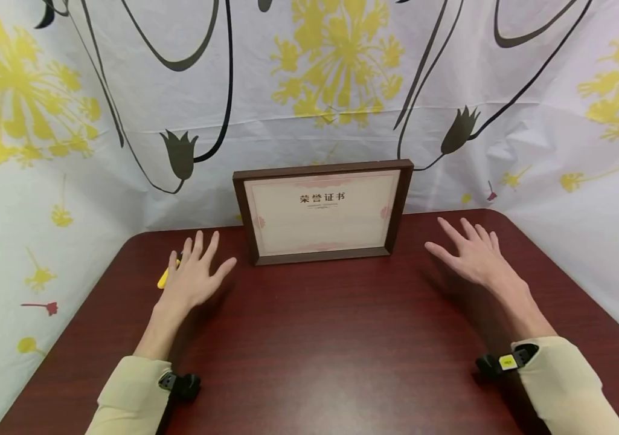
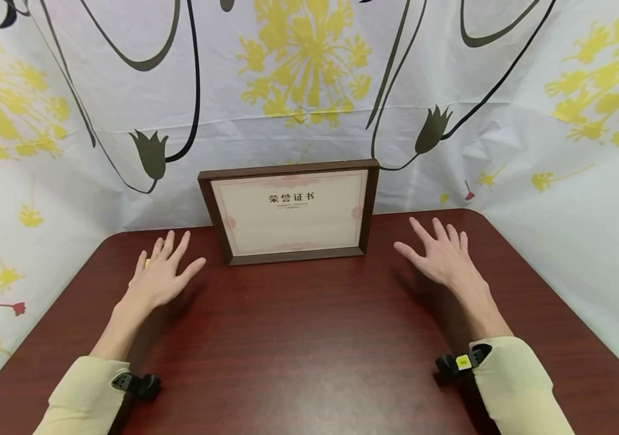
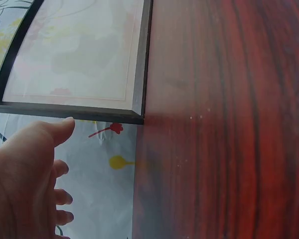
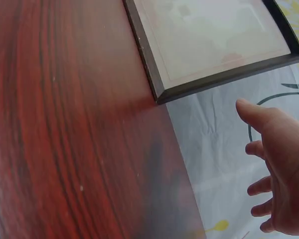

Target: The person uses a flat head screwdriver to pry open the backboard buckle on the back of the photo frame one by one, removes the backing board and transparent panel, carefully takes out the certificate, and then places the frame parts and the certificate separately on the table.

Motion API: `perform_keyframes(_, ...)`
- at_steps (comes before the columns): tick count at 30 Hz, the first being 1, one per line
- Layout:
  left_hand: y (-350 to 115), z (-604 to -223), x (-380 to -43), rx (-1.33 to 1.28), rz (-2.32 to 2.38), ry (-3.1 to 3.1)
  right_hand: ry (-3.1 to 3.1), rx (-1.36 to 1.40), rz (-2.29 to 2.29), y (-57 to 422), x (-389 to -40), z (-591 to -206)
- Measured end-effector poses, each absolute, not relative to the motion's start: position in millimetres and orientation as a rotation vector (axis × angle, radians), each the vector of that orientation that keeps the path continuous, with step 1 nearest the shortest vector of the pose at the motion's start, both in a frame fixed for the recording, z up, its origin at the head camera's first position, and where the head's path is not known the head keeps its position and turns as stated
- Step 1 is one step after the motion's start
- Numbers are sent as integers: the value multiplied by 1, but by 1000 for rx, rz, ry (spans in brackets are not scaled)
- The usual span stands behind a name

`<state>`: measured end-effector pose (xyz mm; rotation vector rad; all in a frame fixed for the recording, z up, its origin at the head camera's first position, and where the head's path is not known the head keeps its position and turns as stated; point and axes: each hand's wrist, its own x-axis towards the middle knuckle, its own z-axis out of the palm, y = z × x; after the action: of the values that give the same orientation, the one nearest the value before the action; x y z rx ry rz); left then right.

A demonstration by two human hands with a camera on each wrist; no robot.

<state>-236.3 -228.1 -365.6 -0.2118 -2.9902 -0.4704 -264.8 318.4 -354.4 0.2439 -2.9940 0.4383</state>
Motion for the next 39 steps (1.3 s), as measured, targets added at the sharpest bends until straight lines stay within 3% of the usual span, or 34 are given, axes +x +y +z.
perform_keyframes(13, -218, -364, -242, -216, -572, -2975, -2995, 288, 651, 314, -271, -346)
perform_keyframes(39, -184, -359, -265, -279, -984, -2813, -2851, 454, 916, 252, -294, -341)
